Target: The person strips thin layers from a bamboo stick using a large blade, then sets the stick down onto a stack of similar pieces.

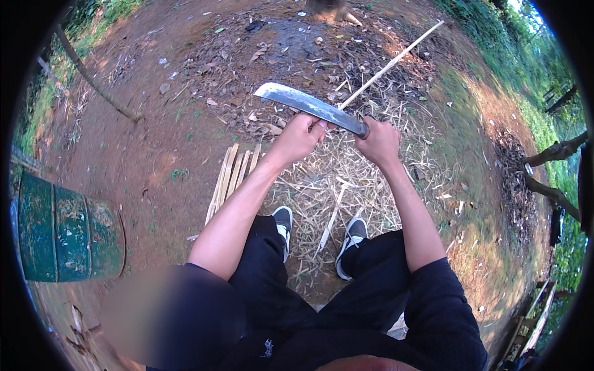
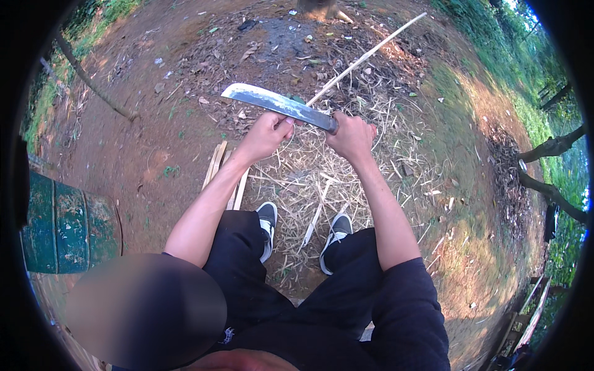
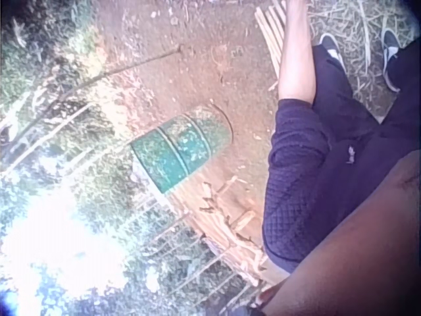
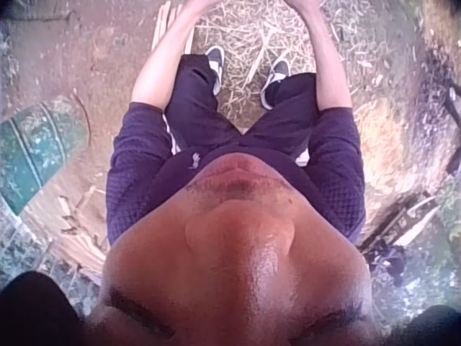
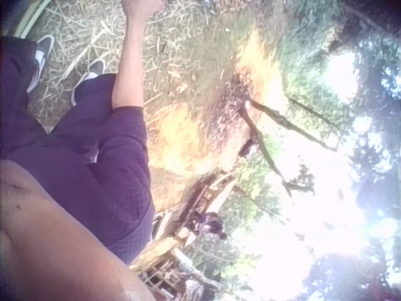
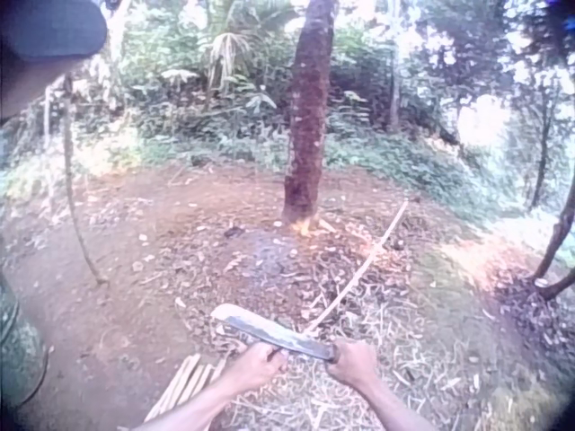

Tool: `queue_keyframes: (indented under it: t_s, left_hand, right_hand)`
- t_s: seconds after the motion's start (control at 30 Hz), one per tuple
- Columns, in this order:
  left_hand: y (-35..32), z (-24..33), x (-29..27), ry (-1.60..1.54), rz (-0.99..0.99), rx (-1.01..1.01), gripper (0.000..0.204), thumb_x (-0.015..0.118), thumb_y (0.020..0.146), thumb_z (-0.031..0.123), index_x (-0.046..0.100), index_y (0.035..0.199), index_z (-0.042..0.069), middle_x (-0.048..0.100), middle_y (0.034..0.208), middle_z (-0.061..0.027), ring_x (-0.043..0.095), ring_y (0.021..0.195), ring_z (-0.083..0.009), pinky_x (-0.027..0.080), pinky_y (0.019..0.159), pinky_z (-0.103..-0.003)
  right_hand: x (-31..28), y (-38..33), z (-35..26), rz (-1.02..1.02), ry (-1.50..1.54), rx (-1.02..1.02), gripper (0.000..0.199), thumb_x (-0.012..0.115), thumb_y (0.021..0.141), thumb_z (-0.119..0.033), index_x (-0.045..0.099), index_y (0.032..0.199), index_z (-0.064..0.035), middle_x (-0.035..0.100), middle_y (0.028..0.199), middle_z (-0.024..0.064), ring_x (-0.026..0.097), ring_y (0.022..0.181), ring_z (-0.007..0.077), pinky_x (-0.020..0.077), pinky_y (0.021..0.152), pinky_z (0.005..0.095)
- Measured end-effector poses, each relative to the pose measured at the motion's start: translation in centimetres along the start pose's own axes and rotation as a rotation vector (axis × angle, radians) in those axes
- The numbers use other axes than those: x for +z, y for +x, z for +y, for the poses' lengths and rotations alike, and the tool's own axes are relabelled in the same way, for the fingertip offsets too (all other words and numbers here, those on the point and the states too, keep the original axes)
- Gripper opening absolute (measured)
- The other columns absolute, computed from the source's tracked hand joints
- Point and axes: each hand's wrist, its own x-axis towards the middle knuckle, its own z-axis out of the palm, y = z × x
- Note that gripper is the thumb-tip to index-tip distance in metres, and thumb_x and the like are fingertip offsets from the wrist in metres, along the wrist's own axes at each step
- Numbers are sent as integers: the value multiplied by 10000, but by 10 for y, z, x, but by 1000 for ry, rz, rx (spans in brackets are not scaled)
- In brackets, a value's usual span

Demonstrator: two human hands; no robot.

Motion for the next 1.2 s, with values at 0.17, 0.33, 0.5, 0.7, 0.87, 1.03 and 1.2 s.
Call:
queue_keyframes:
  t_s: [0.17, 0.33, 0.5, 0.7, 0.87, 1.03, 1.2]
  left_hand:
    - [-6, -2, -11, 26, 33, -50, 239, 497, 1020, 144, 685, 994, 0, 564, 699, 12, 493, 626, -80, 401, 587, -275]
    - [-34, 9, -48, 20, 75, -134, 232, 519, 1021, 168, 686, 1018, 6, 497, 684, 55, 423, 600, -50, 347, 565, -236]
    - [-26, -8, -58, -14, 94, -96, 221, 495, 1009, 118, 689, 1007, 12, 542, 691, 39, 477, 645, -58, 386, 607, -245]
    - [-11, -12, -32, -24, 39, -84, 234, 489, 1032, 172, 665, 1081, 25, 535, 704, 61, 429, 592, -38, 357, 548, -229]
    - [-4, -5, -12, 14, 9, -17, 241, 484, 1032, 164, 680, 1040, 24, 587, 744, 24, 514, 665, -72, 415, 623, -266]
    - [-8, -4, -7, -34, 14, -19, 243, 493, 1029, 170, 676, 1045, 12, 578, 740, 21, 524, 676, -83, 430, 633, -263]
    - [-7, -5, -16, -10, -38, -97, 246, 483, 1035, 177, 663, 1044, 11, 551, 725, 32, 465, 626, -55, 397, 581, -238]
  right_hand:
    - [7, 7, 15, -24, -7, 52, 146, 666, 783, -225, 651, 729, -89, 653, 632, 148, 666, 592, 340, 515, 595, 448]
    - [-22, 6, 96, 205, 7, 545, 295, 641, 831, -285, 721, 959, -30, 714, 812, 217, 709, 816, 389, 549, 768, 499]
    - [-21, -7, 130, 353, 43, 689, 312, 648, 816, -255, 711, 910, 36, 703, 765, 231, 711, 753, 371, 537, 732, 468]
    - [-23, -3, 42, 248, 362, 337, 150, 637, 825, -123, 653, 770, 16, 623, 582, 77, 578, 508, 153, 453, 510, 338]
    - [9, -8, 7, -71, 372, 35, 213, 694, 786, -223, 639, 718, -29, 588, 546, 96, 550, 446, 155, 438, 483, 361]
    - [20, -7, -7, -41, 123, -65, 188, 694, 781, -238, 637, 704, -77, 607, 544, 104, 607, 469, 247, 482, 513, 379]
    - [16, 1, 16, -80, 24, 62, 108, 681, 733, -206, 656, 736, -101, 657, 598, 101, 677, 579, 271, 530, 615, 437]
